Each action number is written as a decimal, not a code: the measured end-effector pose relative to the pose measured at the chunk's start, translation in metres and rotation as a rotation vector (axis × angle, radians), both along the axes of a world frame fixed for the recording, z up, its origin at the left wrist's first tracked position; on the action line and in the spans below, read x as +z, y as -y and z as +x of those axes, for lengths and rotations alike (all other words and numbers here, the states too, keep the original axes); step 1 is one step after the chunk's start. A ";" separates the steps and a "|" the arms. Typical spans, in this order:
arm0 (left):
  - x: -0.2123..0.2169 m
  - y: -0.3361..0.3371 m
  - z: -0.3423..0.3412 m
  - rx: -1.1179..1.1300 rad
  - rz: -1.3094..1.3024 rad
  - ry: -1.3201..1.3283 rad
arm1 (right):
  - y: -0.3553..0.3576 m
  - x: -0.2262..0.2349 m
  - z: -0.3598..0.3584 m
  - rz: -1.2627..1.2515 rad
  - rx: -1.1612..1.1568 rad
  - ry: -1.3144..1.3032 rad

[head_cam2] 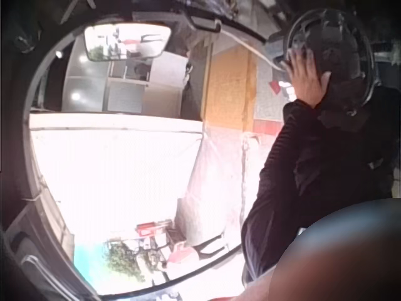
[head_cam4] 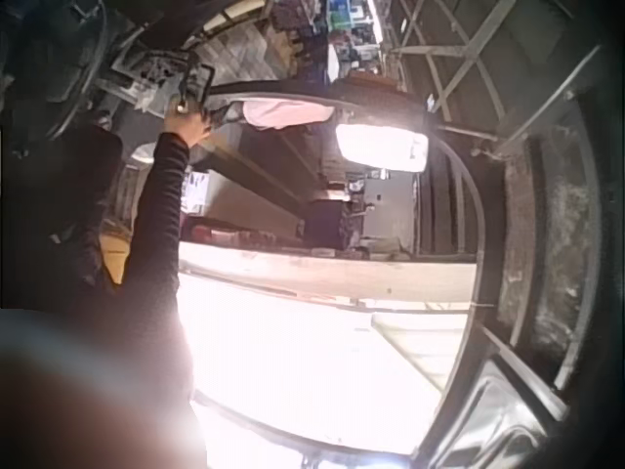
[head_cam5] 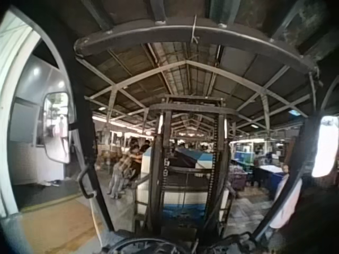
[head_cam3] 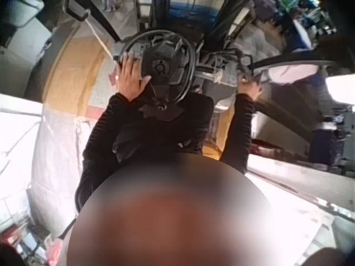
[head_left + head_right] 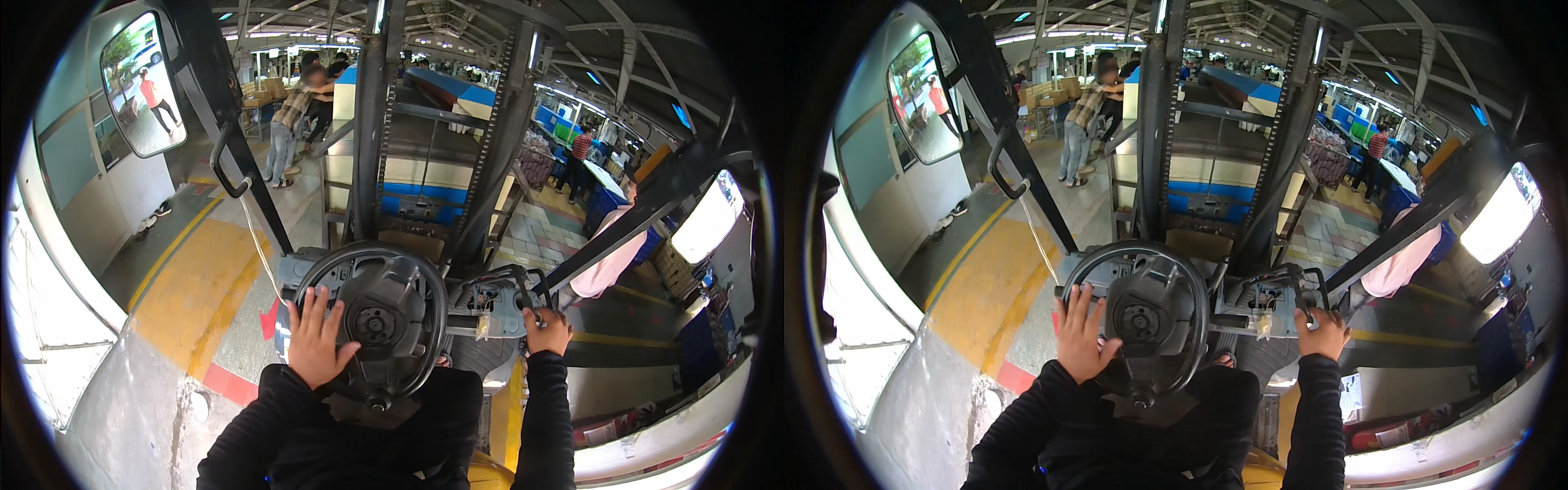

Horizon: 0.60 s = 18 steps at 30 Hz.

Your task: The person operates a forklift, steering and maneuvering it through a warehouse aisle. They adjust the steering wheel and control levers while navigating around other workers and stacked goods.

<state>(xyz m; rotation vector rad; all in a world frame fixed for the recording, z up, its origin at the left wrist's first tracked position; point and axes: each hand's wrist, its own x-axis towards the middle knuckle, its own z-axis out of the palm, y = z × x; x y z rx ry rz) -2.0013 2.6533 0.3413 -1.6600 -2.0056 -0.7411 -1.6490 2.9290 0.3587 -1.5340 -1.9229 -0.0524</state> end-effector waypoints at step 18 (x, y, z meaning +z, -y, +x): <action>0.075 -0.155 -0.083 -0.015 0.060 0.068 | -0.057 -0.030 -0.067 0.241 0.073 -0.021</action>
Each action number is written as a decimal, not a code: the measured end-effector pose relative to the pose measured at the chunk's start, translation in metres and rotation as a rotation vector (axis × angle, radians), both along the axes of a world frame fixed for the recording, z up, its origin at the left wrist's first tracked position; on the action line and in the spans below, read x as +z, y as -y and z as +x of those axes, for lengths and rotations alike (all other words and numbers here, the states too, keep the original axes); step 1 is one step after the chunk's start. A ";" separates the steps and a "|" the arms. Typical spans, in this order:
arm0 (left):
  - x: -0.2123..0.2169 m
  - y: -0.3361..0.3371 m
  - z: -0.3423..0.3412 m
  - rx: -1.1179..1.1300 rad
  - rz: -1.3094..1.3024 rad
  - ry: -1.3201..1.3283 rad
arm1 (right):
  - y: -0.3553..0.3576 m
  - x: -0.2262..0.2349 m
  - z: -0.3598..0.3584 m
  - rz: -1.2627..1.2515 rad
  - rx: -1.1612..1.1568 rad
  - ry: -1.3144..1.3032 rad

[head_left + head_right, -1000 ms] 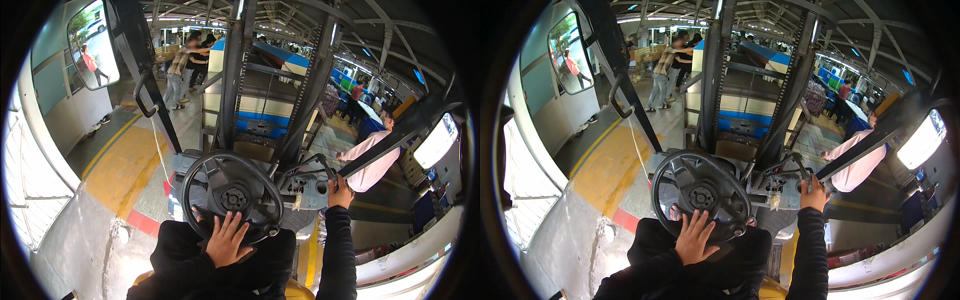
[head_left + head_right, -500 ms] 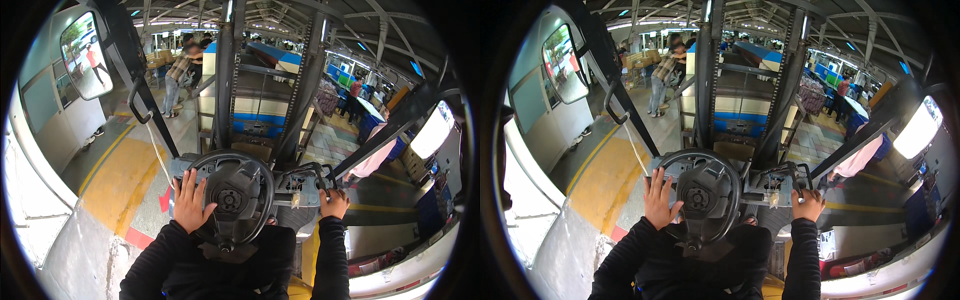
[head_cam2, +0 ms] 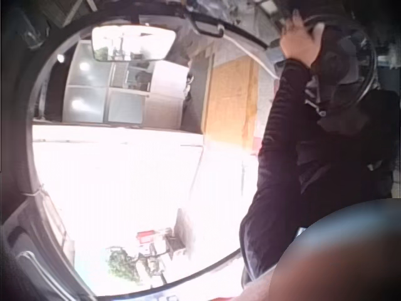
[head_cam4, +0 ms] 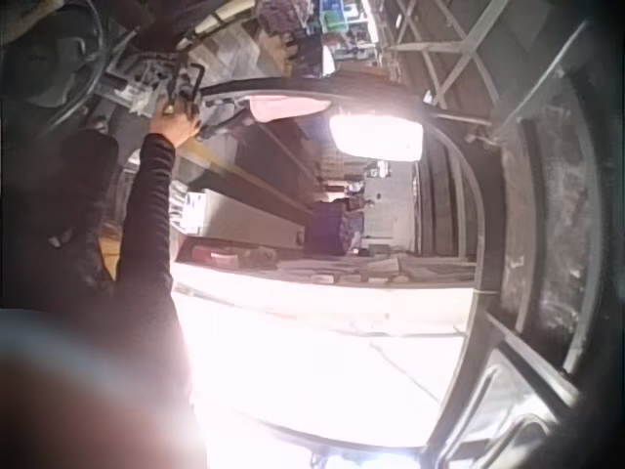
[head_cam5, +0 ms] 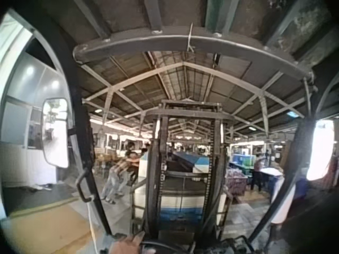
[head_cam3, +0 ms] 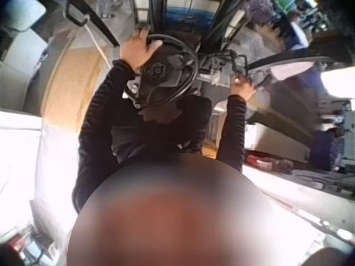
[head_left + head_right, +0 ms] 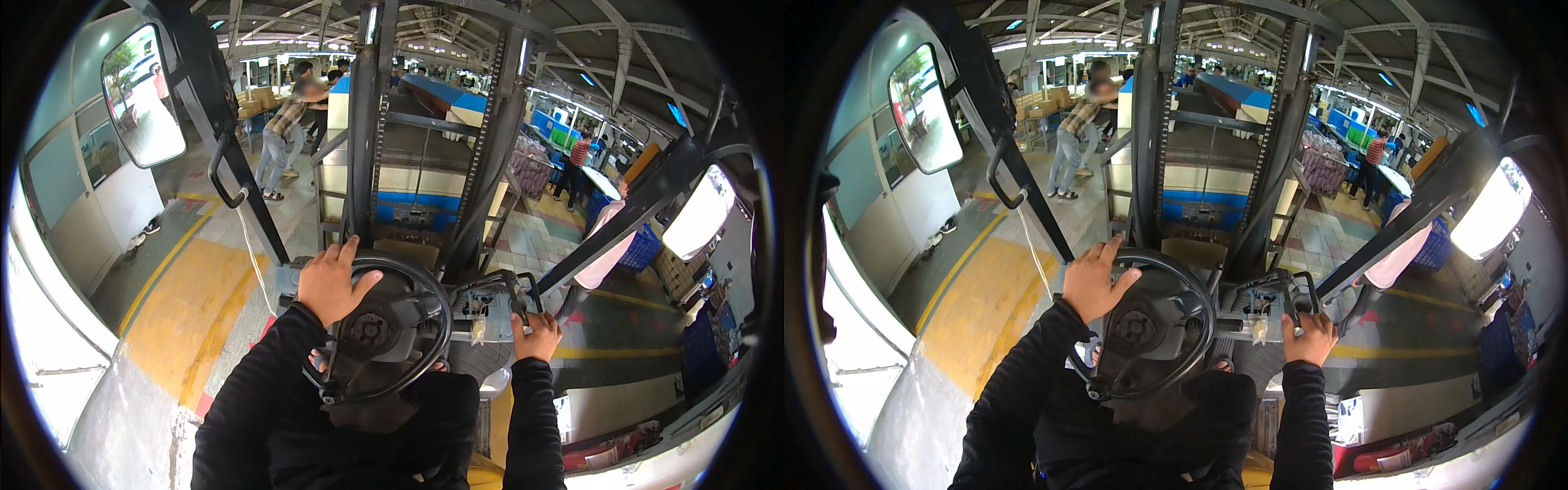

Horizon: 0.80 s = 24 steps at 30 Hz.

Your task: The person operates a forklift, steering and maneuvering it through a warehouse aisle. They adjust the steering wheel and control levers while navigating around other workers and stacked goods.

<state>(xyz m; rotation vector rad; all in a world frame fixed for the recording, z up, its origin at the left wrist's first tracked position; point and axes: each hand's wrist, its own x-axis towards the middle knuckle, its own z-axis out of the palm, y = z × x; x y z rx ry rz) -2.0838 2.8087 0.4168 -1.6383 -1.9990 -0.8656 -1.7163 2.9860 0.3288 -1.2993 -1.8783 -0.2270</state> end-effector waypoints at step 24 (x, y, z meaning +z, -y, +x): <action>0.005 -0.102 -0.014 -0.148 0.002 -0.239 | -0.046 -0.008 -0.045 0.050 -0.041 0.023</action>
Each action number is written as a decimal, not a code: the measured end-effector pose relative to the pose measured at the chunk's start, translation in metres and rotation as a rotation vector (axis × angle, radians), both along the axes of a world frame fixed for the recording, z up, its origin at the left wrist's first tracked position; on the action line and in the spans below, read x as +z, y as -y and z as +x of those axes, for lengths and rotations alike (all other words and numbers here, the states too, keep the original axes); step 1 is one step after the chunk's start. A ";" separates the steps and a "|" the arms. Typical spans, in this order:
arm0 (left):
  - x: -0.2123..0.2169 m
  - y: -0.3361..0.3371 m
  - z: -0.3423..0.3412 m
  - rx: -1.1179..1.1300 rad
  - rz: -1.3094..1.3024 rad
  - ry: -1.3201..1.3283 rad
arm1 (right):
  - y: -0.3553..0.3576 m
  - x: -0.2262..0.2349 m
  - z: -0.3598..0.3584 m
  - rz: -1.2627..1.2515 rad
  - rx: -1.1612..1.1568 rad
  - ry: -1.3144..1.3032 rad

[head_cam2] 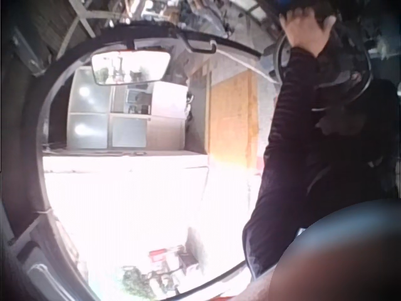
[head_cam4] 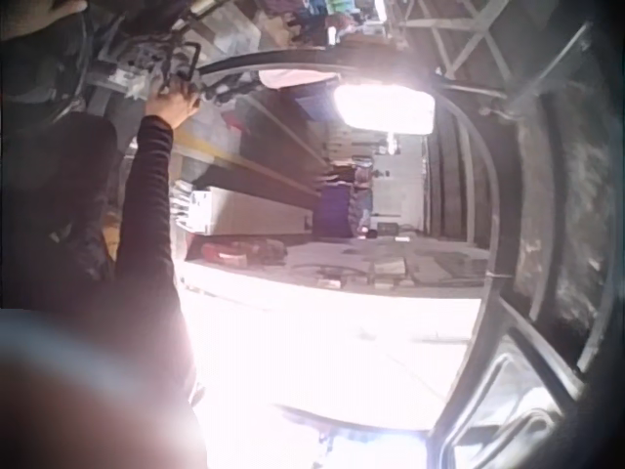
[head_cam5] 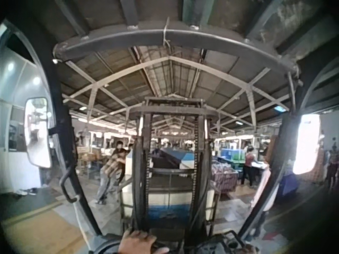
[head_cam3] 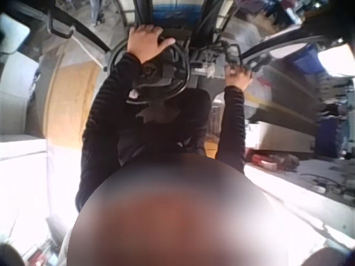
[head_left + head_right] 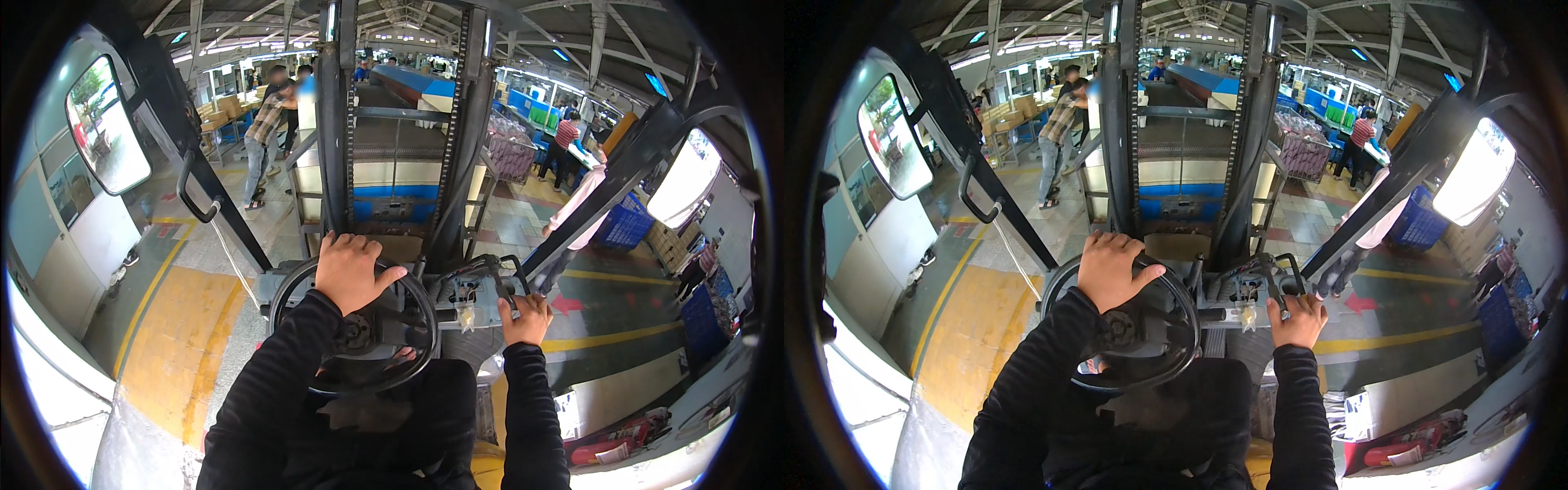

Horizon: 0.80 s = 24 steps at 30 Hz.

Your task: The person operates a forklift, steering and maneuvering it through a warehouse aisle. They adjust the steering wheel and control levers while navigating around other workers and stacked goods.

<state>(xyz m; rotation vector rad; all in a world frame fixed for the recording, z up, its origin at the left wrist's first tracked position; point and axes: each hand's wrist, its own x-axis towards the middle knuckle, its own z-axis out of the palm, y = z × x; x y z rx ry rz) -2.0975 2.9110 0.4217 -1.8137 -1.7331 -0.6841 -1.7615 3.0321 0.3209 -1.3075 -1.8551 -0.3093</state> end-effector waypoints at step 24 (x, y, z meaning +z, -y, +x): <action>-0.004 -0.060 -0.023 0.068 0.001 0.071 | -0.065 -0.014 -0.017 -0.059 0.039 0.012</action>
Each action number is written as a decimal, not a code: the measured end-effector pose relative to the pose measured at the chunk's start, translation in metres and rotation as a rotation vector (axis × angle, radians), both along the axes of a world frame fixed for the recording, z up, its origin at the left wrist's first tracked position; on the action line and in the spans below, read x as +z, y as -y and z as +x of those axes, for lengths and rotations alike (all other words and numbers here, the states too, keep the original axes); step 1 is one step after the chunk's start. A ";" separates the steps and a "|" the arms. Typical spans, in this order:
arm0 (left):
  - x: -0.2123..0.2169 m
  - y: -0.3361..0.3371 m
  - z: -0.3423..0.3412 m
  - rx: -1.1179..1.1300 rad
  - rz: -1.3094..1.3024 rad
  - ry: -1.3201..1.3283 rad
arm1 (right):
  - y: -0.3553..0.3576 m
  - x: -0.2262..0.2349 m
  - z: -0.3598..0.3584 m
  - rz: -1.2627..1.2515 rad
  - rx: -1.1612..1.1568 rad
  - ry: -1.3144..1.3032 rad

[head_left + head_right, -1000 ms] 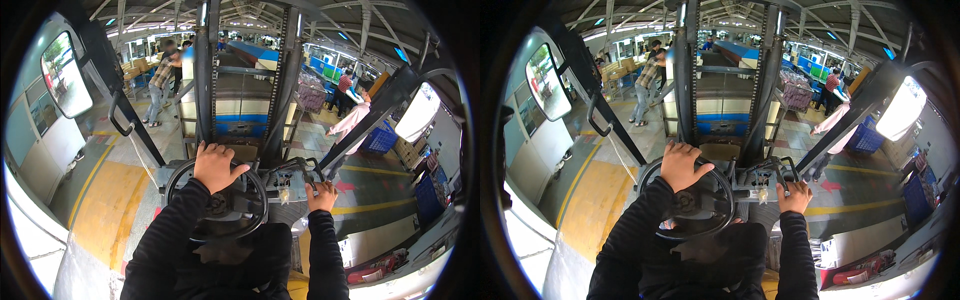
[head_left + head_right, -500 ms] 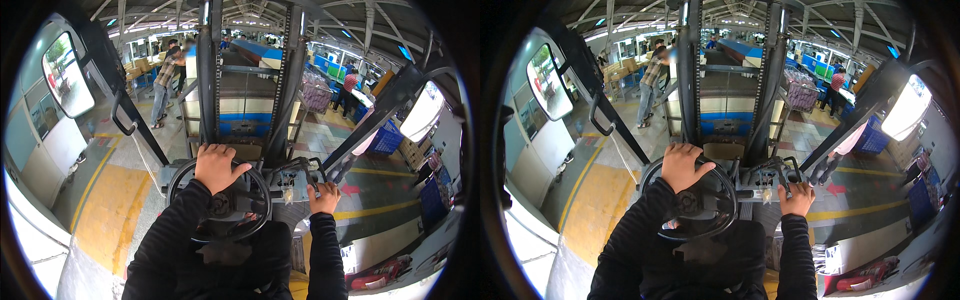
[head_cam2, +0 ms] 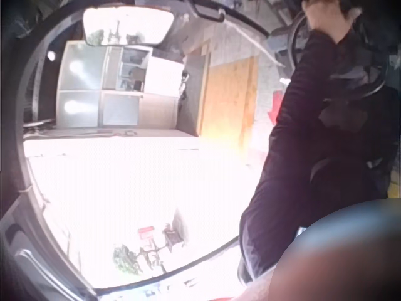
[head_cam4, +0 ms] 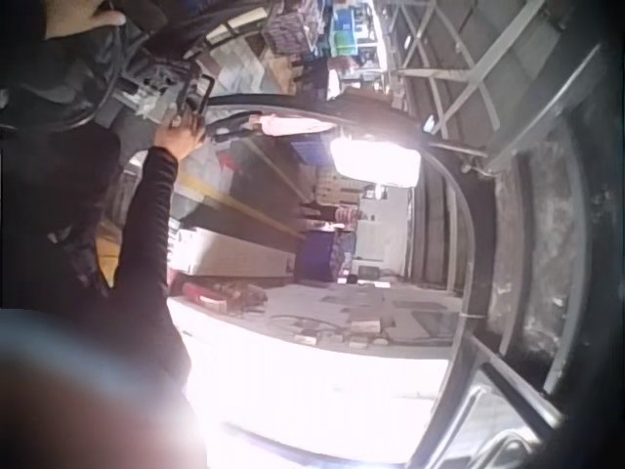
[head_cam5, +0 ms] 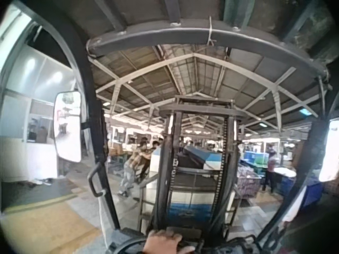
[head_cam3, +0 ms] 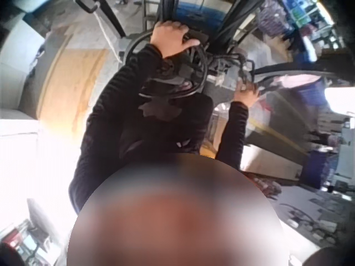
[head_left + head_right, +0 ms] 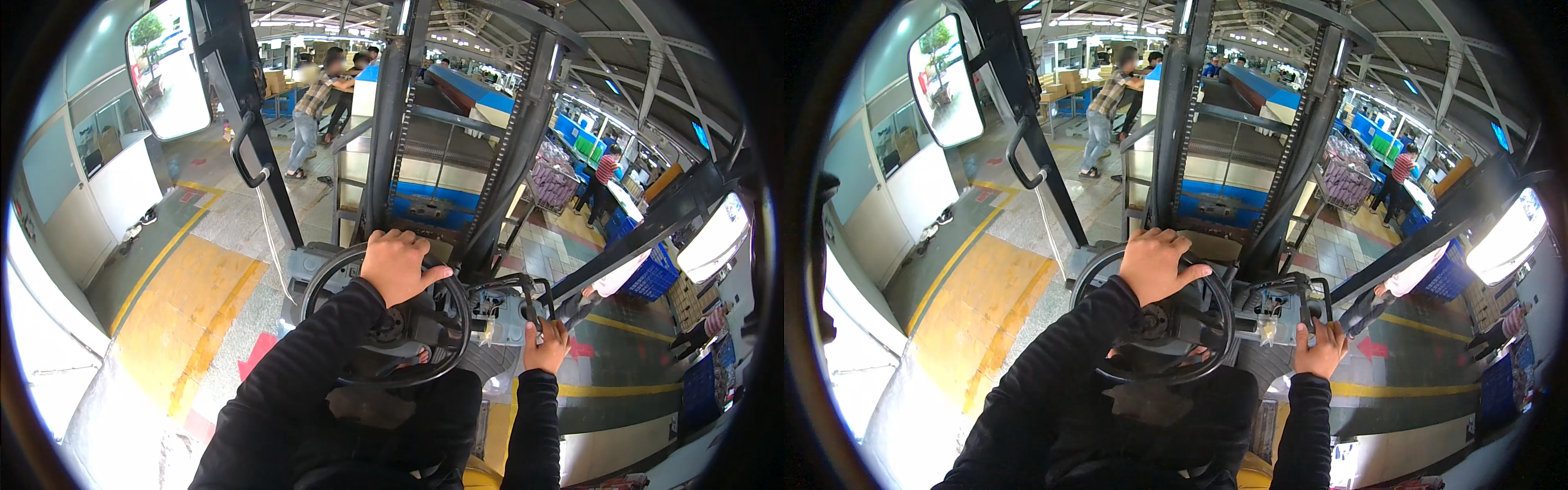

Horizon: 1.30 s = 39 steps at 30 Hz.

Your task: The person operates a forklift, steering and maneuvering it through a warehouse aisle. They adjust the steering wheel and control levers while navigating around other workers and stacked goods.

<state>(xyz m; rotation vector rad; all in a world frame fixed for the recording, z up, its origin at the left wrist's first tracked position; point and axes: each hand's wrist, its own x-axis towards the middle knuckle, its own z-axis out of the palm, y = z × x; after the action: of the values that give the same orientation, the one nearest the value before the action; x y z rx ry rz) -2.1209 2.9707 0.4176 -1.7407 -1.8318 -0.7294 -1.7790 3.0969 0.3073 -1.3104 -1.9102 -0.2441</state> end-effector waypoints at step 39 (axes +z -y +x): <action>0.001 -0.055 -0.060 -0.012 -0.029 0.113 | -0.064 -0.005 -0.037 0.007 0.006 -0.023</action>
<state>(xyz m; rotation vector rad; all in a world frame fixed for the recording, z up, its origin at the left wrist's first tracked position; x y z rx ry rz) -2.1805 3.0254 0.4189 -1.7628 -1.9171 -0.8249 -1.8164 3.1608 0.3022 -1.2977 -1.8917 -0.2311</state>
